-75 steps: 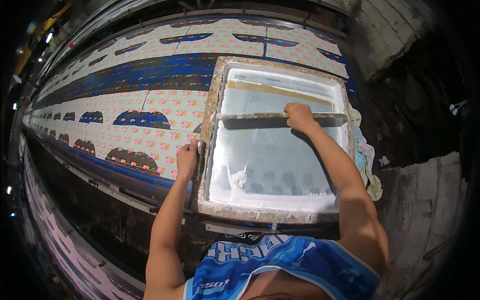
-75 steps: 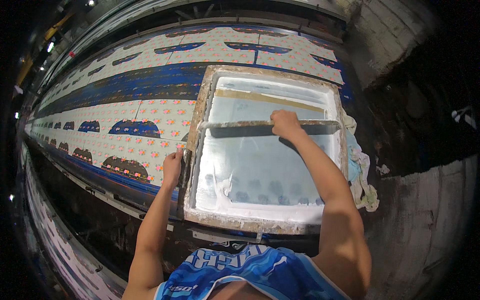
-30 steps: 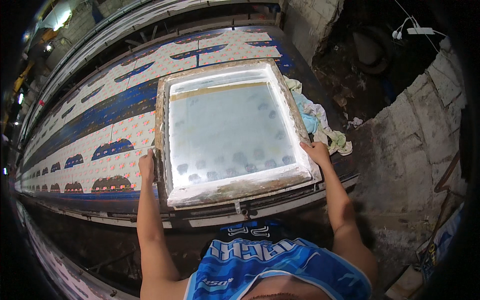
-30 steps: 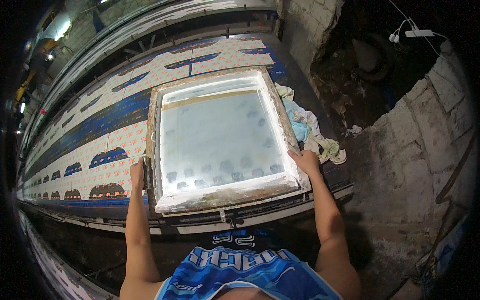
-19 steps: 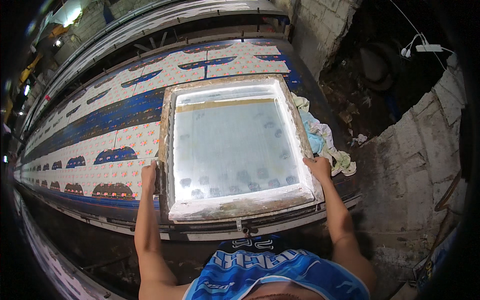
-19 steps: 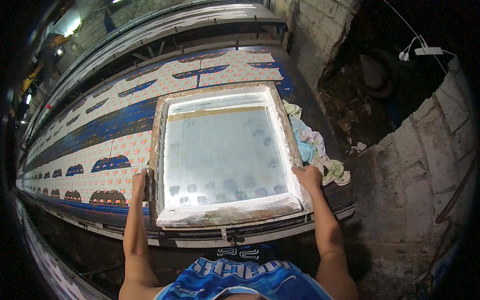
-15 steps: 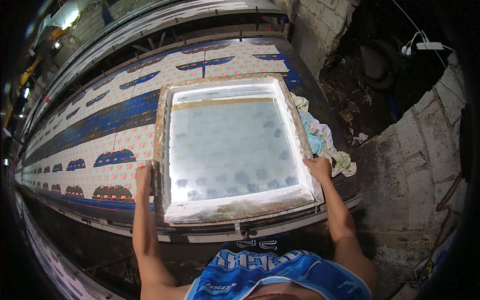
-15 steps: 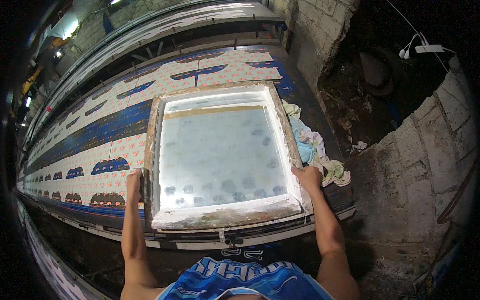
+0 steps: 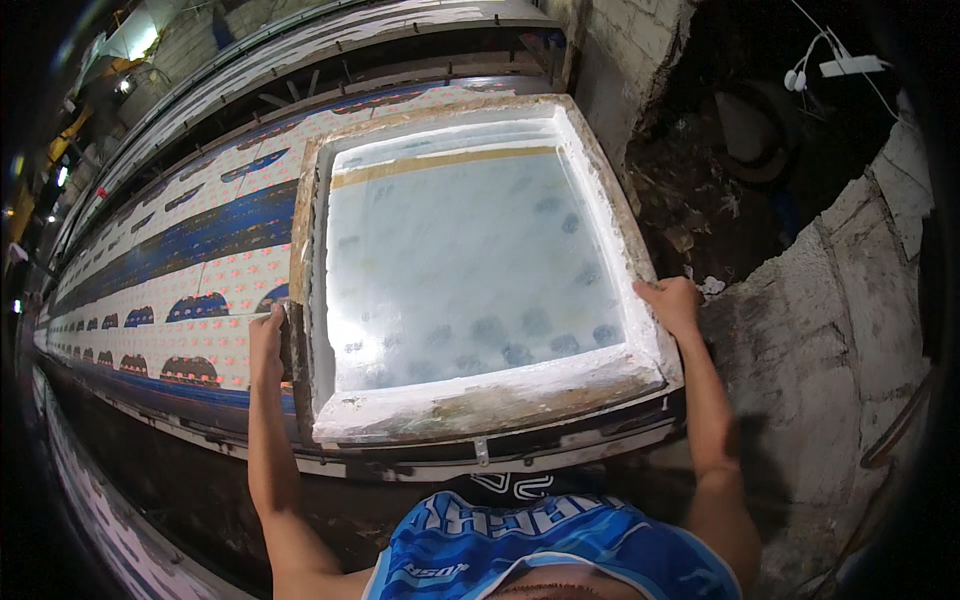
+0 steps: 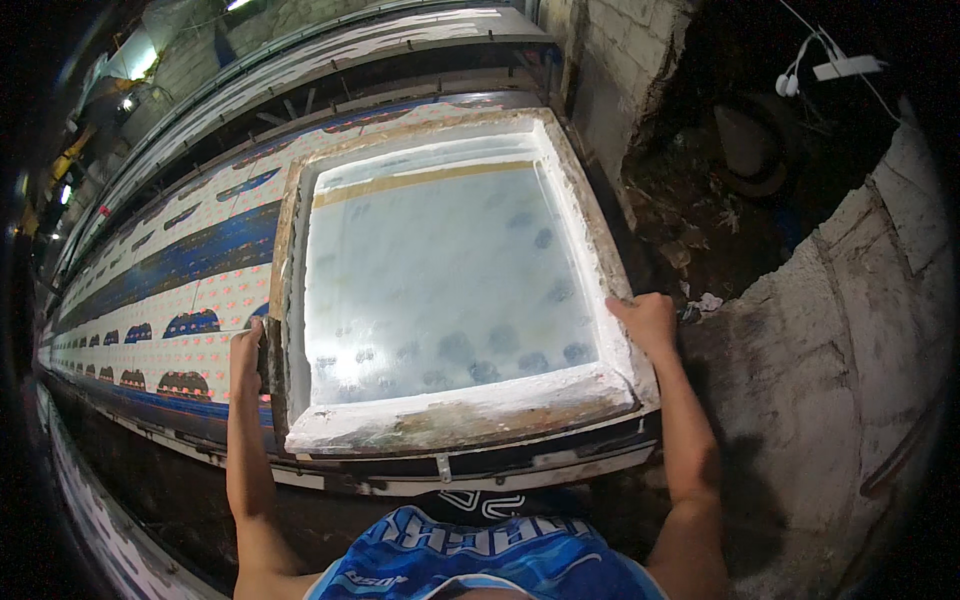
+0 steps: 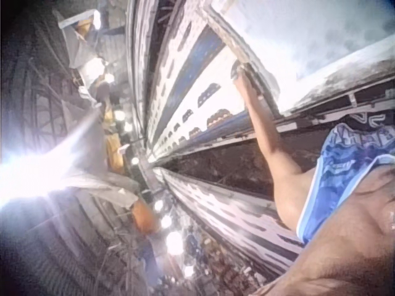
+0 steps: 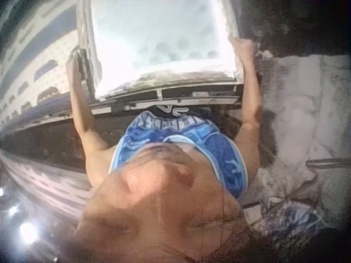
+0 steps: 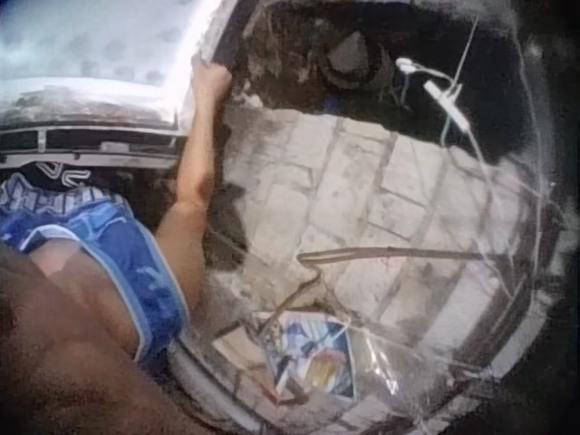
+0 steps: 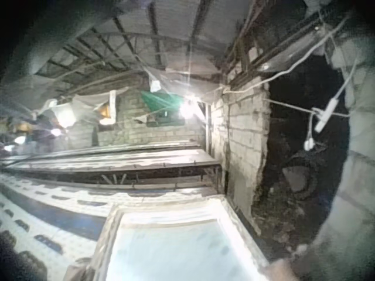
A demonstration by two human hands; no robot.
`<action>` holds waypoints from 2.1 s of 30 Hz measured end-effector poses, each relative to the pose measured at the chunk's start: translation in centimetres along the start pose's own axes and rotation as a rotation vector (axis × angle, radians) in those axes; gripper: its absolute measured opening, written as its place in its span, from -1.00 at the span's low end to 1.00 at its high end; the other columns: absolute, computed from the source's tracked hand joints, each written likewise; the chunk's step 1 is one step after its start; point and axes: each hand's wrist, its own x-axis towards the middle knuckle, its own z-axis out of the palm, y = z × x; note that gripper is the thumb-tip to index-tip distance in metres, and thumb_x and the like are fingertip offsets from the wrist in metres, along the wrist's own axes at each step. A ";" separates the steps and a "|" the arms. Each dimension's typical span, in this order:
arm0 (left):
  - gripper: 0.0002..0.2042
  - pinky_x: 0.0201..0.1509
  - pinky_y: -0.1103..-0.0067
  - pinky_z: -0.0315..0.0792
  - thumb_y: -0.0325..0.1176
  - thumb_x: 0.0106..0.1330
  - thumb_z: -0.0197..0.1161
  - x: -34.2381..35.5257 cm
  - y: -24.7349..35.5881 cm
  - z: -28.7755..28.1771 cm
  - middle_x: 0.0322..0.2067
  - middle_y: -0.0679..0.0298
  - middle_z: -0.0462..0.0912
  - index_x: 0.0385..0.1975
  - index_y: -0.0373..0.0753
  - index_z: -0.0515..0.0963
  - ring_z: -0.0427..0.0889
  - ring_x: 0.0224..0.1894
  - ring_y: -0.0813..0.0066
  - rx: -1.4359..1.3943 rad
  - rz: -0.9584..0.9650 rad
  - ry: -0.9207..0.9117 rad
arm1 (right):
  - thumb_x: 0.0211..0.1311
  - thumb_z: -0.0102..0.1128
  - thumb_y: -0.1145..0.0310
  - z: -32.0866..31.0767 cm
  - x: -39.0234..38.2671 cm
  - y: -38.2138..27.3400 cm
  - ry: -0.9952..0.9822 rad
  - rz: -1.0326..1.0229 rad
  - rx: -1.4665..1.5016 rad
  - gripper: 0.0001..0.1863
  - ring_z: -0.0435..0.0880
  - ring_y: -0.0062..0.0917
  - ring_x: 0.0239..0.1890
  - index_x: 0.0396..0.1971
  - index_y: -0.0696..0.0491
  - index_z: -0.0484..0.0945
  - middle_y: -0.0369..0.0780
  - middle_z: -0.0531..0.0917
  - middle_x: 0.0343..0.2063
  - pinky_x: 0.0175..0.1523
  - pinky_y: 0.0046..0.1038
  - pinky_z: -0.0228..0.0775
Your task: The person uses a squeegee to spread ink across a screen printing frame placed over a patterned fabric on a conveyor. The person repeatedly pulls the squeegee across the screen to transfer the design onto the fabric below.
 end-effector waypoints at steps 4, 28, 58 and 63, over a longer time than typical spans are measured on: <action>-0.56 -0.29 0.42 0.46 -0.14 0.45 0.19 -7.3 1.4 9.5 -0.42 0.11 0.68 -0.25 -0.56 0.62 0.62 -0.42 0.42 -0.055 -0.111 -0.017 | -0.04 0.52 0.02 -4.7 5.2 10.3 0.011 -0.094 0.012 -0.42 0.46 -0.42 -0.79 -0.75 0.30 0.56 0.00 0.46 -0.83 -0.55 -0.23 0.28; -0.64 -0.19 0.45 0.40 -0.18 0.39 0.23 -22.1 1.9 23.0 -0.41 0.21 0.65 -0.34 -0.46 0.65 0.54 -0.36 0.49 0.137 -0.140 0.408 | -0.03 0.51 -0.01 -5.0 25.7 20.7 -0.223 -0.392 0.097 -0.41 0.40 -0.52 -0.80 -0.75 0.30 0.57 -0.01 0.39 -0.86 -0.59 -0.30 0.25; -0.64 -0.23 0.43 0.43 -0.20 0.39 0.26 7.1 6.5 49.0 -0.39 0.18 0.67 -0.31 -0.49 0.66 0.58 -0.38 0.46 -0.240 -0.157 0.607 | -0.04 0.55 0.13 8.8 74.0 10.8 -0.147 -0.761 0.103 -0.39 0.18 -0.59 -0.79 -0.85 0.26 0.37 -0.18 0.23 -0.89 -0.63 -0.29 0.05; -0.65 -0.19 0.44 0.42 -0.23 0.39 0.26 11.0 6.7 53.0 -0.34 0.16 0.68 -0.28 -0.51 0.66 0.59 -0.33 0.47 -0.281 -0.128 0.646 | -0.03 0.50 -0.03 12.6 80.6 8.4 -0.202 -0.773 0.113 -0.33 0.25 -0.43 -0.81 -0.84 0.27 0.42 -0.07 0.28 -0.88 -0.60 -0.22 0.15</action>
